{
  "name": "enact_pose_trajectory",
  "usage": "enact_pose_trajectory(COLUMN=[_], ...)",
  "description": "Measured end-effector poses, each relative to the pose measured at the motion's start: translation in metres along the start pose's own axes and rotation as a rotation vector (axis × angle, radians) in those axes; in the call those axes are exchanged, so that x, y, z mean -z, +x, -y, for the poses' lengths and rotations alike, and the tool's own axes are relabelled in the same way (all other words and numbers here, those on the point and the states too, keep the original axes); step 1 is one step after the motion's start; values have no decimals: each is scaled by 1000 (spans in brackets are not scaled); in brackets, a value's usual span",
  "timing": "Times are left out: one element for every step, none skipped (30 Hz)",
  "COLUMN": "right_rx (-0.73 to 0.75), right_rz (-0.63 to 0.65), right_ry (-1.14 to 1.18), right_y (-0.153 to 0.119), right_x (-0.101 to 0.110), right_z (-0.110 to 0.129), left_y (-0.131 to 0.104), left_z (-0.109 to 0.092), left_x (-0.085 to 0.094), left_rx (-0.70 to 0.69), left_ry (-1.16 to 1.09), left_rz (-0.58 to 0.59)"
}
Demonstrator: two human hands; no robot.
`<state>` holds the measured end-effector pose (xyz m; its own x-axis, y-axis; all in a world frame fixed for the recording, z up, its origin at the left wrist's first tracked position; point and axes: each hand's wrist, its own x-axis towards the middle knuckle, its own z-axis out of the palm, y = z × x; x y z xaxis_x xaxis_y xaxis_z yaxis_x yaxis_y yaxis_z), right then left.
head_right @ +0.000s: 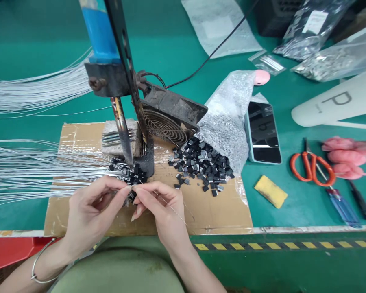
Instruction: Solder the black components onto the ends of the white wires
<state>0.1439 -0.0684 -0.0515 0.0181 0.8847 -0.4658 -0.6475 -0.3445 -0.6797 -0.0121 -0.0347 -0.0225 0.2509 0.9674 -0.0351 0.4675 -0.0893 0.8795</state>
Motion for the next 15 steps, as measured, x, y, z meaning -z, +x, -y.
enact_pose_trajectory(right_rx=[3,9,18,30,42,51,57,62,67,76,86,102,131,168,235], right_rz=[-5,-12,-22,-33,-43,-50,-53,-57,-60,-62,-58,-45,-36,-23,-24], right_ry=[21,43,64,81,95,104,110,114,112,104,84,48,-7,-86,-189], right_y=[0,-1,-1,-1,-2,-2,-2,-2,-2,-2,-3,-4,-5,-7,-9], right_x=[-1,-3,-4,-6,-8,-10,-12,-13,-14,-13,-12,-9,-5,2,10], right_z=[-1,-2,-4,-5,-7,-8,-10,-11,-13,-14,-14,-14,-12,-9,-5], left_y=[0,0,-1,-1,-2,-2,-2,-3,-3,-3,-2,-2,-1,0,1], left_z=[0,0,0,0,0,1,1,1,1,1,1,0,0,0,0], left_x=[-1,-2,-3,-4,-5,-5,-6,-6,-6,-6,-6,-5,-4,-3,-3], left_rx=[-4,-5,-2,1,9,17,26,34,44,58,75,92,112,133,154], left_ry=[-1,-5,-13,-23,-34,-45,-55,-64,-75,-92,-113,-137,-161,-184,-203], left_rz=[-9,-18,-27,-34,-41,-47,-50,-53,-52,-44,-33,-21,-9,-2,1])
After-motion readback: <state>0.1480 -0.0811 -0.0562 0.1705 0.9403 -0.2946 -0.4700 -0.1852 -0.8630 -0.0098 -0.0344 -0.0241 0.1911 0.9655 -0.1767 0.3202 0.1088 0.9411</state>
